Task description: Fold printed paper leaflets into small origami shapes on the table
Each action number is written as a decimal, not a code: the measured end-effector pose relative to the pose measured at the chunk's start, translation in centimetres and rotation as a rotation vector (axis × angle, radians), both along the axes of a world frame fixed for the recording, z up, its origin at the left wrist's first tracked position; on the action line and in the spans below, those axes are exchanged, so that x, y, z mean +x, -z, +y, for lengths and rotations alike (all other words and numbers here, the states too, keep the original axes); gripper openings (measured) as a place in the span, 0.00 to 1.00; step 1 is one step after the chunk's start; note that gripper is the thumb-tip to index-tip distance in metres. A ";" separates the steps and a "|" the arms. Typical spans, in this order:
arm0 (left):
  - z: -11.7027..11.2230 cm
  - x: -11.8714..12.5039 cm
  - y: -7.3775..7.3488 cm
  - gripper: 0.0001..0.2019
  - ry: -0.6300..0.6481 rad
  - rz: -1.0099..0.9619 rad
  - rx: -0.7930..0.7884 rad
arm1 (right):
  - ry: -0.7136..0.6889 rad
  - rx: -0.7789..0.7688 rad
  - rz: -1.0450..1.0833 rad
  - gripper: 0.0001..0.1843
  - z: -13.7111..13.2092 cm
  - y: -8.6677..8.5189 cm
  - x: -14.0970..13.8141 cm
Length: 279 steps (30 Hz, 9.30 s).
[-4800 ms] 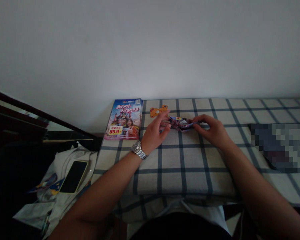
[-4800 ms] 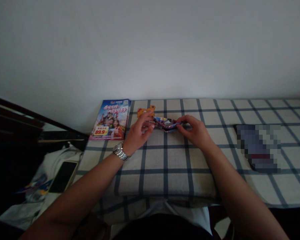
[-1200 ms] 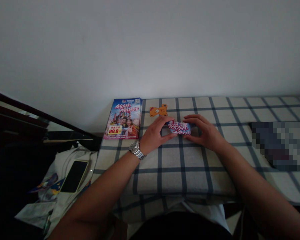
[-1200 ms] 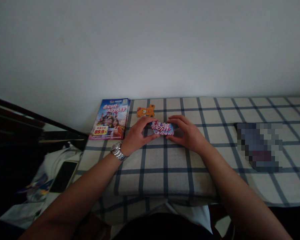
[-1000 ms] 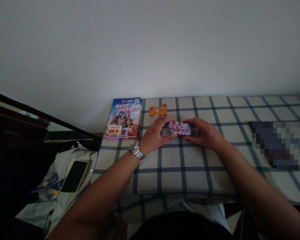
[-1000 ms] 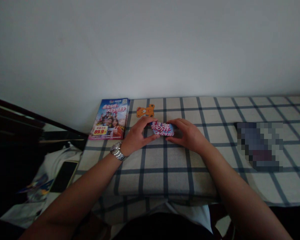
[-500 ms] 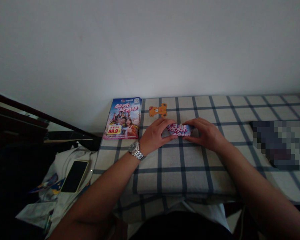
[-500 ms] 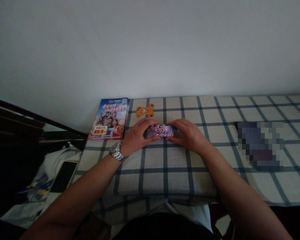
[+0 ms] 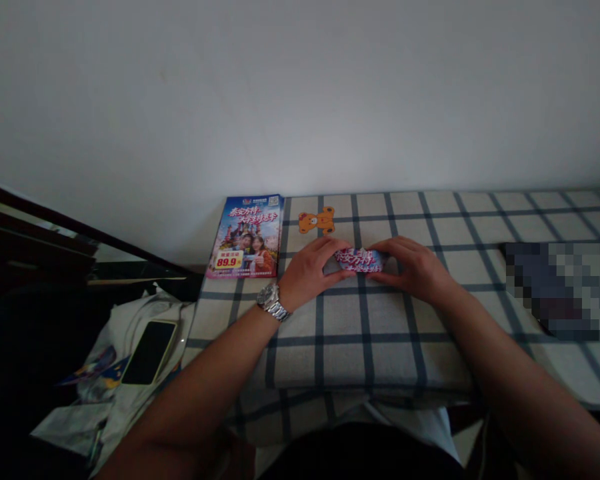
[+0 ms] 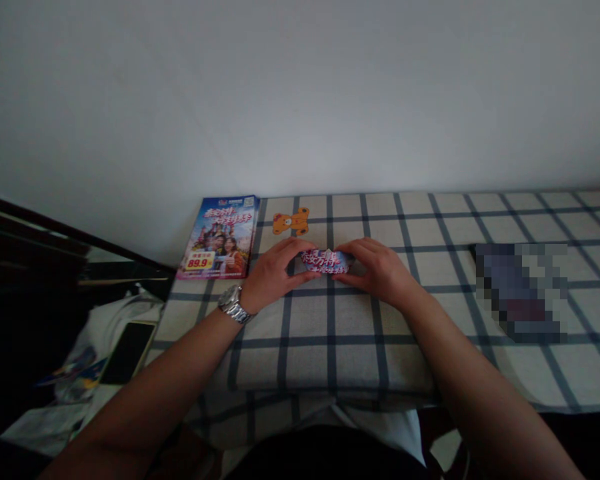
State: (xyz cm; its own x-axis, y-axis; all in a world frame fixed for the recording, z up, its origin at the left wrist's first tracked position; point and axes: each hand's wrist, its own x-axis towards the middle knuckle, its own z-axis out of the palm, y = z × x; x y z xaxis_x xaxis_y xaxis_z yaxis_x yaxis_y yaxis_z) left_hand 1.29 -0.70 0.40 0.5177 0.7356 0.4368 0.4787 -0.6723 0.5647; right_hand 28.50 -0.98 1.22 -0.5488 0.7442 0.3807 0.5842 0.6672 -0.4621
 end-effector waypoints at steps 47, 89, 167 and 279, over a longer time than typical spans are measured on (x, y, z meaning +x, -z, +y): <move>0.9 -0.3 1.8 0.17 -0.117 0.041 0.000 | 0.744 0.143 0.199 0.10 3.5 2.1 5.7; 0.8 -0.4 1.8 0.14 -0.104 0.100 -0.022 | 0.329 0.084 0.097 0.08 1.8 0.9 1.7; -0.1 -0.1 0.1 0.04 0.072 0.328 0.120 | 0.273 -0.066 0.239 0.08 2.0 2.1 0.7; 0.7 -0.9 0.0 0.10 0.122 0.307 0.025 | -0.167 -0.167 0.118 0.07 1.4 1.6 1.0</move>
